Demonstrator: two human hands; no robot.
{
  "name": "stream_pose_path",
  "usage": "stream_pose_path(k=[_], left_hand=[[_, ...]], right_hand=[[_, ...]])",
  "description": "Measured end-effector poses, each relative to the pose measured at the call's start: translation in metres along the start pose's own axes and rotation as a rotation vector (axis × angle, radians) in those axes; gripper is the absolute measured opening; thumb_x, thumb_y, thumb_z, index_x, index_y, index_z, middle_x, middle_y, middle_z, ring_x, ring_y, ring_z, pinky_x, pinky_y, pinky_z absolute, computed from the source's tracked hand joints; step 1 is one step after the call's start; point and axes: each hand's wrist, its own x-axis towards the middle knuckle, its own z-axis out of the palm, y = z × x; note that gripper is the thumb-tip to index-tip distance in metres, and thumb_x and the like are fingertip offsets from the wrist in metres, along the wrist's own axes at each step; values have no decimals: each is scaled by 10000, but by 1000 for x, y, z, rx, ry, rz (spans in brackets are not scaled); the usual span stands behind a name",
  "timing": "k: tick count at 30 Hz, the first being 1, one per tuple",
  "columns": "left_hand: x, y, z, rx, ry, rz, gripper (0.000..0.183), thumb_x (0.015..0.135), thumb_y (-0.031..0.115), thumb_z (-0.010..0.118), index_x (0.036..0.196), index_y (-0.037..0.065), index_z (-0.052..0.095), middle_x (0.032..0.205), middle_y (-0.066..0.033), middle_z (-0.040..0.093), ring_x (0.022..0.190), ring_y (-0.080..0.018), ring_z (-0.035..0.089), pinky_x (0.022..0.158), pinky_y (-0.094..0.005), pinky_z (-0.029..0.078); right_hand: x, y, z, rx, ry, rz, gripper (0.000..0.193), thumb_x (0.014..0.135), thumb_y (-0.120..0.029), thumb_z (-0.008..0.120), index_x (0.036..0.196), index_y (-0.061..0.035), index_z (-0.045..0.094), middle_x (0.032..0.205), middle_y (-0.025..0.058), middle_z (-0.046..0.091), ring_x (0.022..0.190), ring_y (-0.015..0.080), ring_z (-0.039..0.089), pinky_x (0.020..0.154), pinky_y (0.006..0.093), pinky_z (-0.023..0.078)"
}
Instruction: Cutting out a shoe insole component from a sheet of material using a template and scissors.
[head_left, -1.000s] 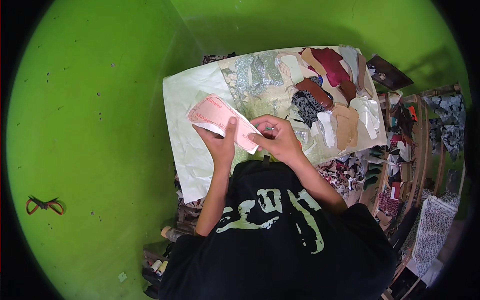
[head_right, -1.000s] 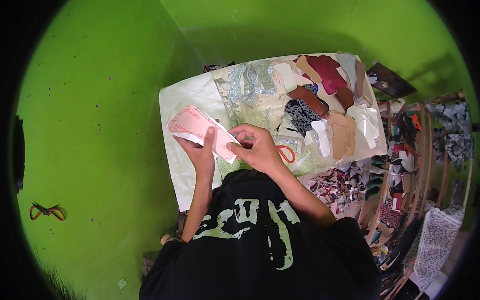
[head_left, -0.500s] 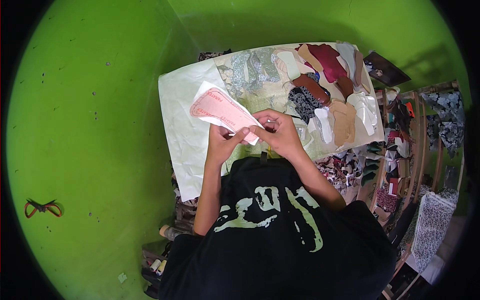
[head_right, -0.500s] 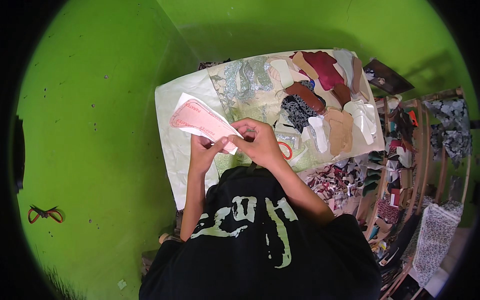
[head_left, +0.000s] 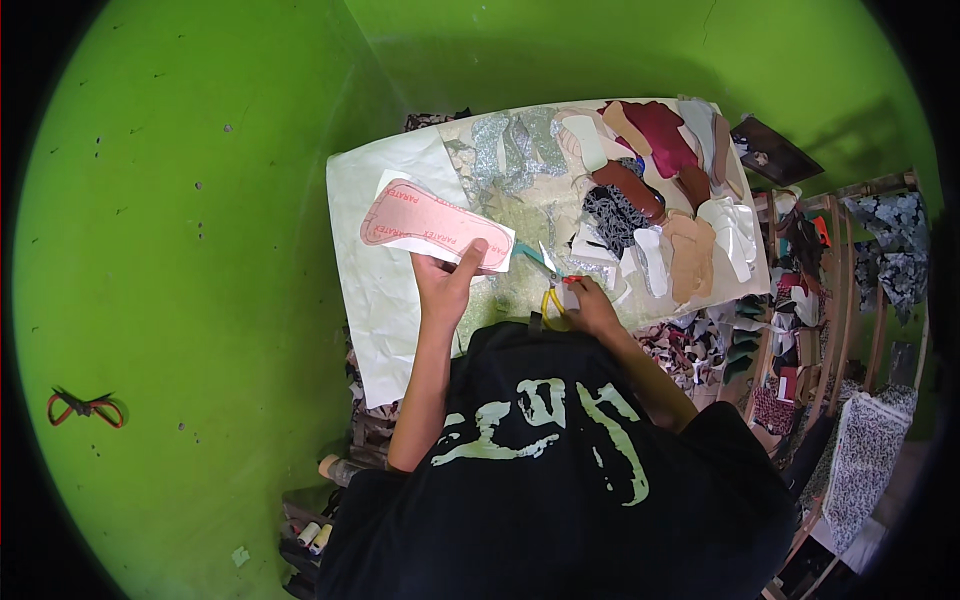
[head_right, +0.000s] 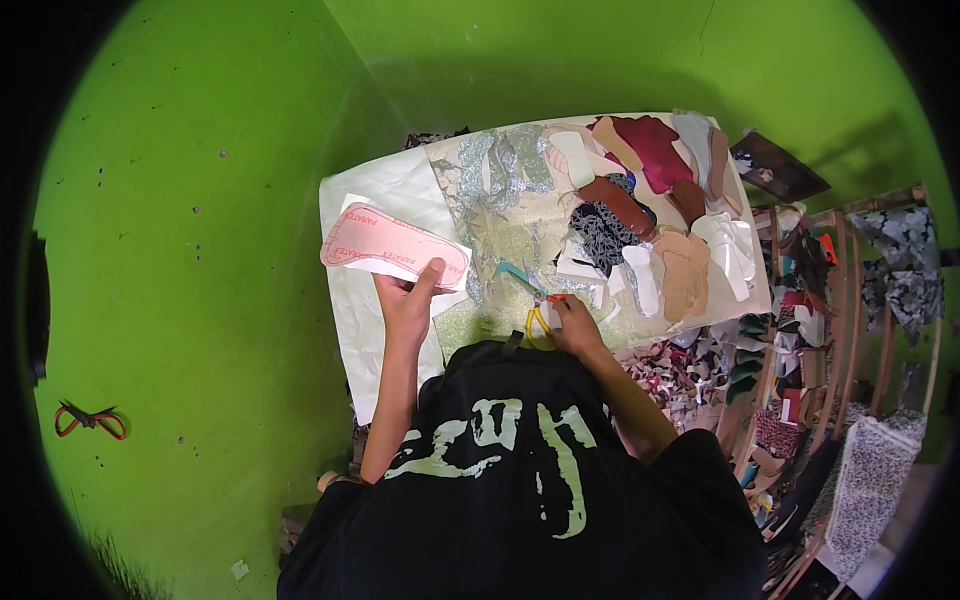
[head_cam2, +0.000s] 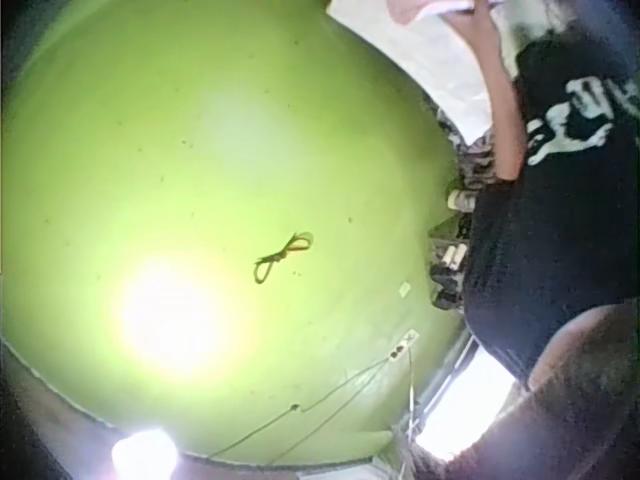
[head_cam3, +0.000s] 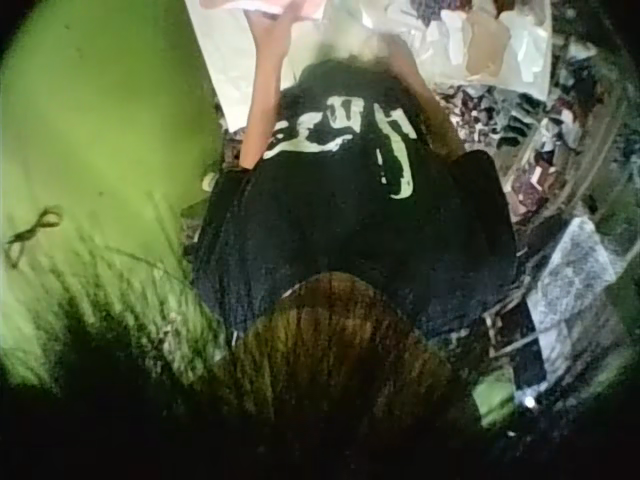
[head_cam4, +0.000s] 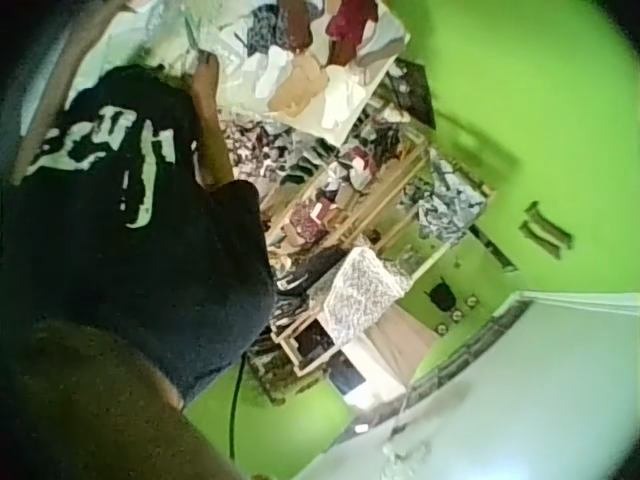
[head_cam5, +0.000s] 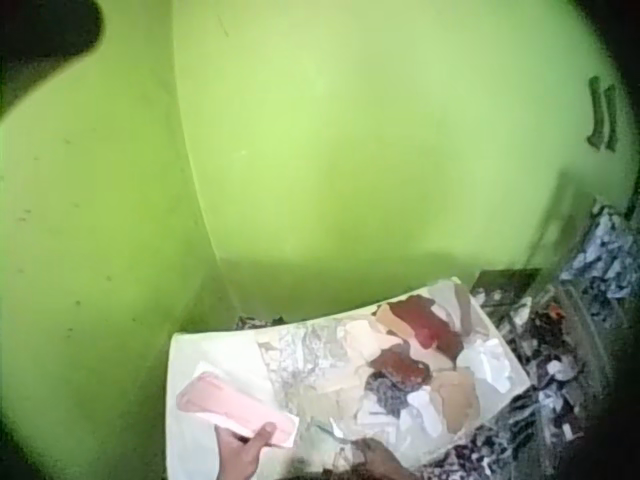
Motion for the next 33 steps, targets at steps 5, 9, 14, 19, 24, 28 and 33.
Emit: stream_pose_path(k=[5,9,14,19,24,28,33], left_hand=[[0,14,8,19,33,3,537,875,43,712,1276,-36,364,1068,-189,629,828,-245,713,636,-346,644],[-2,18,12,47,5,9,530,880,40,706,1276,-35,362,1069,-183,630,851,-237,707,641,-344,639],[-5,2,13,55,-59,98,464,890,19,695,1261,-30,419,1093,-141,634,925,-177,676,753,-310,584],[-2,0,8,-22,41,46,402,952,79,635,1296,-3,444,1139,-122,628,1019,-194,646,850,-359,555],[4,23,5,-335,-28,-116,391,1022,151,517,1375,19,413,1359,-208,546,1156,-284,614,952,-476,547],[5,29,3,-350,-45,-170,400,1026,149,495,1392,20,399,1398,-239,509,1209,-308,587,977,-508,535],[9,32,0,-397,-122,-221,431,1026,153,494,1413,0,380,1409,-227,505,1218,-320,583,978,-497,537]], right_hand=[[15,-6,0,-34,40,-37,422,719,-97,726,1114,-7,608,971,166,625,1005,361,616,923,404,498],[45,-102,-65,1016,-67,194,246,860,-102,702,1066,20,646,993,98,660,898,190,654,803,322,532],[52,-197,-138,1367,-78,25,148,888,-77,707,960,45,662,924,81,689,798,103,642,688,250,519],[51,-201,-141,1157,-13,47,74,861,5,714,902,45,667,798,83,695,682,101,635,631,238,505],[47,-196,-137,1128,-12,93,53,854,8,719,847,33,674,730,77,681,600,84,610,566,223,482],[46,-194,-136,1129,-36,104,66,853,-3,727,832,28,673,716,76,677,578,86,609,536,219,475],[45,-193,-137,1219,-57,131,109,847,-30,745,782,14,670,677,75,668,543,91,611,503,226,472]])
